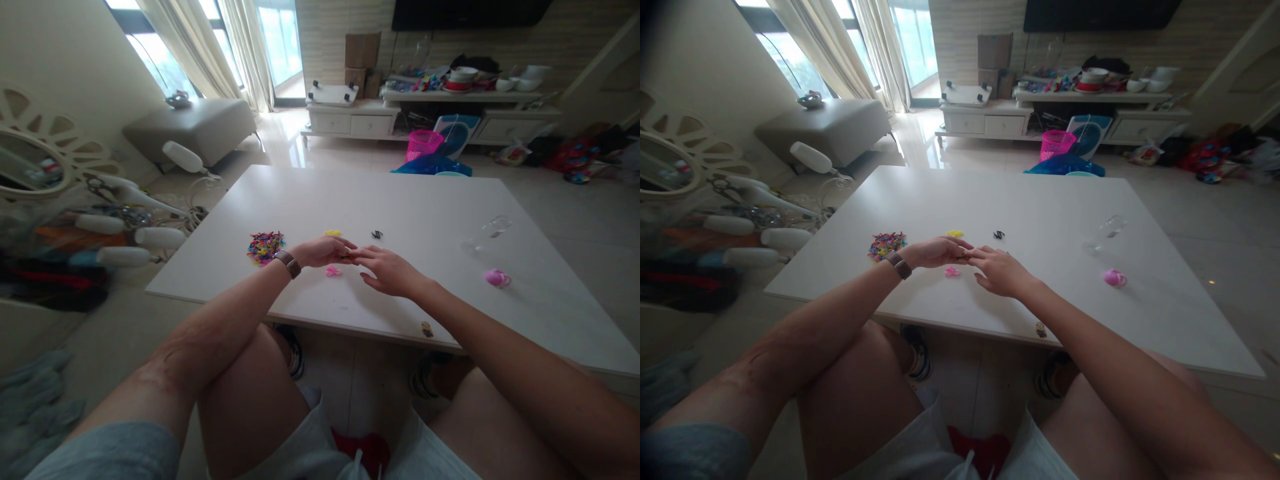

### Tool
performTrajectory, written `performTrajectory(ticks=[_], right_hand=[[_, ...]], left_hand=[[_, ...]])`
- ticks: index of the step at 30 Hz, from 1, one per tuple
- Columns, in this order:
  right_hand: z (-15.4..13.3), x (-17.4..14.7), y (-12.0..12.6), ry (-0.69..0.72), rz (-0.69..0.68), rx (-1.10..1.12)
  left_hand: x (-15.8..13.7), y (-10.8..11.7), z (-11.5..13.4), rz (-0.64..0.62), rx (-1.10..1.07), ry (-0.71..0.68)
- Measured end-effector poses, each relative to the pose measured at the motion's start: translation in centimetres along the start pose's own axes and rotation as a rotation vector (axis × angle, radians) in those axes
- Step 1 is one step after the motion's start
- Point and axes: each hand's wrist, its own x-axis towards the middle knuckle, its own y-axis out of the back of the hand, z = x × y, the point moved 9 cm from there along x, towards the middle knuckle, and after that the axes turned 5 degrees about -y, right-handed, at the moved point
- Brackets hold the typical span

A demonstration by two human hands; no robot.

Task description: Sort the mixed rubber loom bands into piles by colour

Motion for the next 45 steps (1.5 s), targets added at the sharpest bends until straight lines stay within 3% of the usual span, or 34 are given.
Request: performTrajectory(ticks=[12, 19, 37, 45], right_hand=[[-0.3, -0.1, -0.6, -0.005, -0.059, 0.011], [-0.3, -0.1, -1.0, 0.013, -0.071, 0.025], [0.1, -0.3, -0.6, -0.013, -0.097, 0.001], [0.9, -0.4, -0.1, -0.045, -0.038, -0.036]], left_hand=[[-0.3, 0.5, -0.5, -0.049, 0.058, 0.019], [-0.7, 0.3, -0.4, 0.002, 0.096, 0.038], [0.4, 0.9, -1.4, -0.010, 0.096, 0.029], [1.0, 0.2, -1.1, -0.012, 0.092, 0.013]])
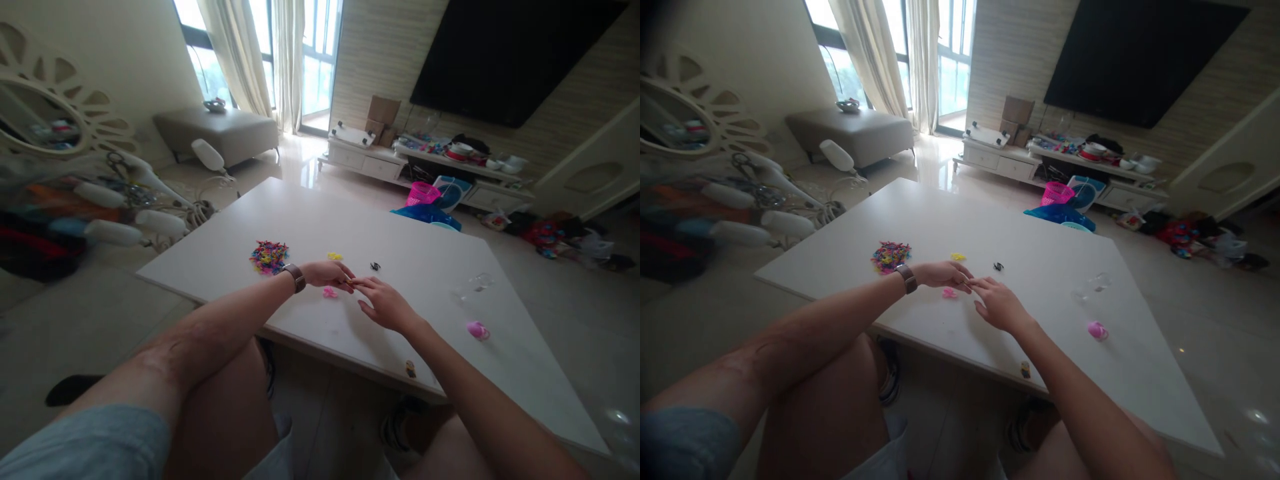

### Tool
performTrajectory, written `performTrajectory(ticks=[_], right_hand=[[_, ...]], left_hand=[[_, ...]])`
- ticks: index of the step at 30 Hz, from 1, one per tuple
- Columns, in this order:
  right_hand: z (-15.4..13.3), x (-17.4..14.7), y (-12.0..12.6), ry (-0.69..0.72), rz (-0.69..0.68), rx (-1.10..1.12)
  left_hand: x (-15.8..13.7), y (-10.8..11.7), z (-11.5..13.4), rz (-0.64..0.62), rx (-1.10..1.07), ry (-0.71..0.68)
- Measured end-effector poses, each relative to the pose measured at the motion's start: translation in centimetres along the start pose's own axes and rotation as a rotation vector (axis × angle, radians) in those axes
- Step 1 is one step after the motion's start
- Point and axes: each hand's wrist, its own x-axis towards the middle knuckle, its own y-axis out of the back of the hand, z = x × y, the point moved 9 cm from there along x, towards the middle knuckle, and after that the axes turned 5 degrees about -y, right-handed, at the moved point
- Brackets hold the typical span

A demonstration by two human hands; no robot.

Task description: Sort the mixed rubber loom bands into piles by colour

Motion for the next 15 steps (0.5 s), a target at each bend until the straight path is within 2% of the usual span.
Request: performTrajectory(ticks=[5, 10, 15], right_hand=[[0.7, -0.1, 0.7, -0.037, 0.059, -0.034], [1.4, -0.1, 0.7, -0.069, 0.052, -0.077], [1.8, -0.4, 0.3, -0.039, 0.062, -0.096]], left_hand=[[0.3, 0.3, 0.6, 0.068, -0.003, -0.040], [0.7, 0.6, 0.9, 0.098, -0.027, -0.061], [0.7, 0.3, 1.2, 0.177, -0.050, -0.042]])
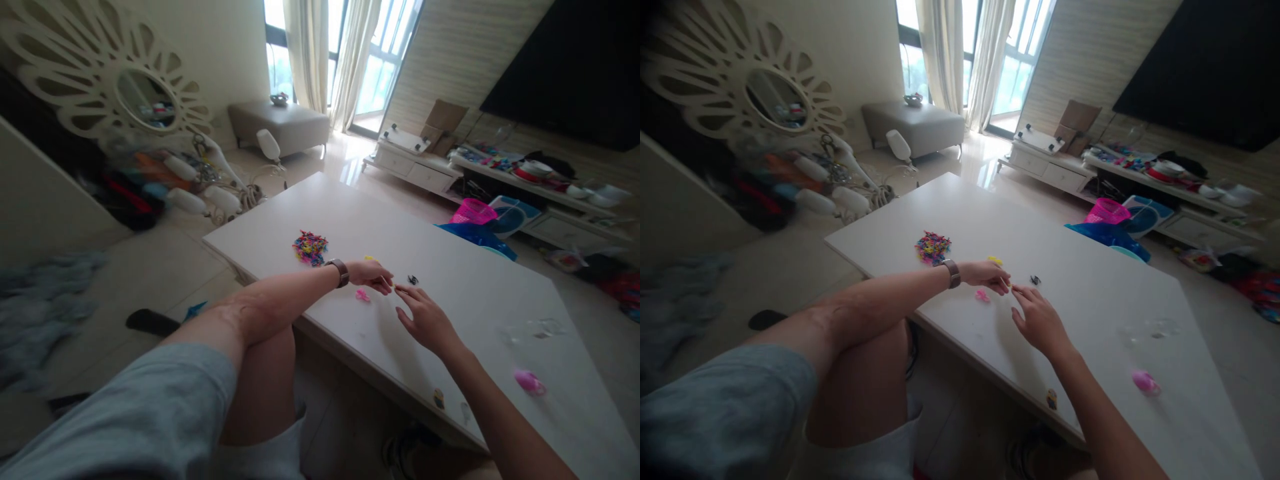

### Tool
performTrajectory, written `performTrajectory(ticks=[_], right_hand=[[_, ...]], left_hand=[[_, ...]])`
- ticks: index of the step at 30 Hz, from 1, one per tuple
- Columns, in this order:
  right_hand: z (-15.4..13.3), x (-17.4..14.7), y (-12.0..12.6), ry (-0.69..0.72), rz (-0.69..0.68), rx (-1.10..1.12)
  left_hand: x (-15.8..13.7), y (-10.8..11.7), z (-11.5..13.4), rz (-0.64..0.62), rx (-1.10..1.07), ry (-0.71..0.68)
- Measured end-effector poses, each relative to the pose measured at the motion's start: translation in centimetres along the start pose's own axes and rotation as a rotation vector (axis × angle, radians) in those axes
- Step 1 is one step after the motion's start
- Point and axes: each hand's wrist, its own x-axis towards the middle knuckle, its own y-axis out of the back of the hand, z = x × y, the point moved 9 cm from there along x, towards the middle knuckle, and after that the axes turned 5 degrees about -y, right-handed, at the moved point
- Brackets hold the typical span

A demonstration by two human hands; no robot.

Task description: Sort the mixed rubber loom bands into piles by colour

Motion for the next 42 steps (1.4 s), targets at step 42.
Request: performTrajectory(ticks=[42], right_hand=[[-1.5, -0.1, 1.9, -0.081, -0.024, 0.040]], left_hand=[[2.6, 11.1, 1.5, 0.706, -0.131, -0.199]])
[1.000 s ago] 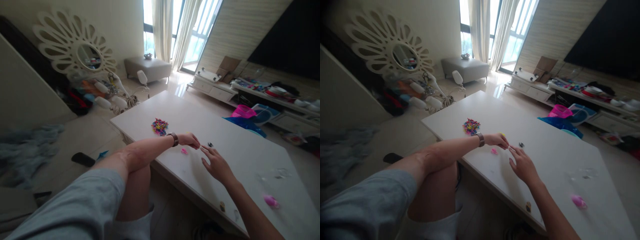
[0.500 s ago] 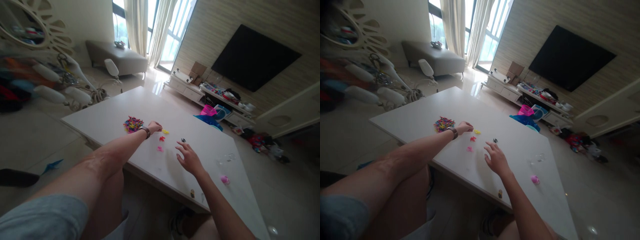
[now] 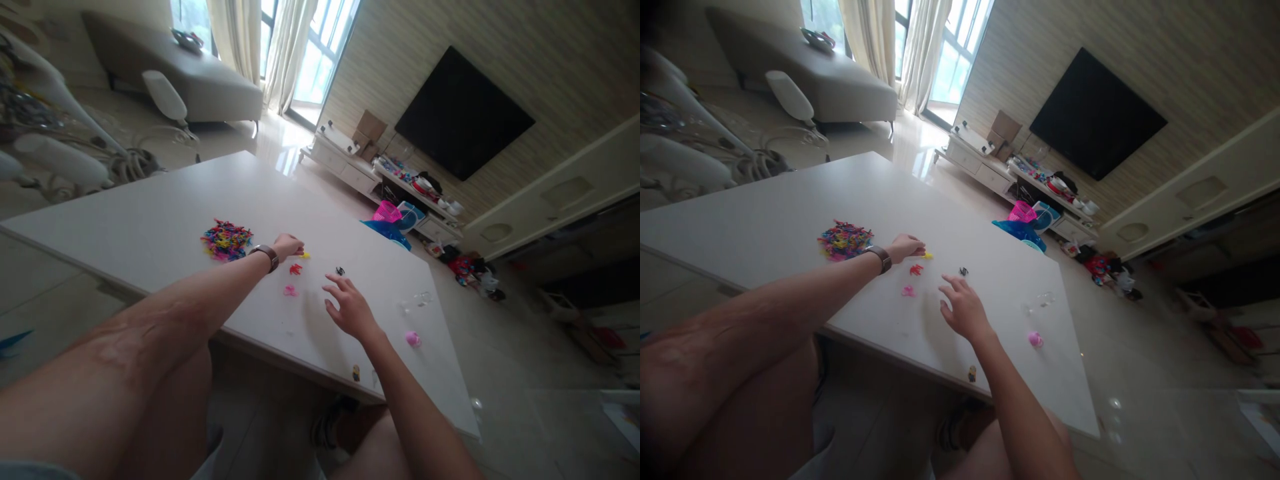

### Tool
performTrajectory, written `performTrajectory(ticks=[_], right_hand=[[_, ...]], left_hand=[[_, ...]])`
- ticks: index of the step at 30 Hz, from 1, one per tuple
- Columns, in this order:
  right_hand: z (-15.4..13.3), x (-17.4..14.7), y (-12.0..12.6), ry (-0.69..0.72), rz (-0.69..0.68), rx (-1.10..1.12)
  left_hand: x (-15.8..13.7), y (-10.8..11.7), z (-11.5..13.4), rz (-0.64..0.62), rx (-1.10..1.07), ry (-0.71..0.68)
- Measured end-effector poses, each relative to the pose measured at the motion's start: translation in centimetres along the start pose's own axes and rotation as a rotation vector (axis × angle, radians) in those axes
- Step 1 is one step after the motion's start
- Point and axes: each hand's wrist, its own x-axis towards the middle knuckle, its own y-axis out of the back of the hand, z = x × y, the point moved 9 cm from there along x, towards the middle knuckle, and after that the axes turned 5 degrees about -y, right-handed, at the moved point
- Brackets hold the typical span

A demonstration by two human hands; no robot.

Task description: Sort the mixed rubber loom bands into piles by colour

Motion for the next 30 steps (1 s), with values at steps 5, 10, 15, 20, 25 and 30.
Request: performTrajectory(ticks=[5, 10, 15, 20, 25, 30], right_hand=[[0.3, 0.1, -0.2, -0.005, -0.008, -0.006], [0.9, 0.4, -0.9, -0.031, -0.012, -0.012], [1.7, 0.7, -1.4, -0.067, 0.001, 0.000], [1.9, 1.0, -1.8, -0.065, 0.024, 0.023], [1.8, 0.9, -2.1, -0.052, 0.025, 0.038], [1.6, 0.8, -2.5, -0.046, 0.025, 0.043]], left_hand=[[-1.1, -1.6, -0.3, -0.082, -0.142, 0.116], [-4.0, -5.1, -1.1, -0.335, -0.184, 0.238], [-6.9, -7.4, -1.6, -0.518, -0.171, 0.269], [-8.9, -8.7, -1.8, -0.713, -0.128, 0.261], [-9.3, -8.8, -1.9, -0.789, -0.081, 0.227], [-8.7, -8.2, -2.4, -0.724, -0.084, 0.243]])
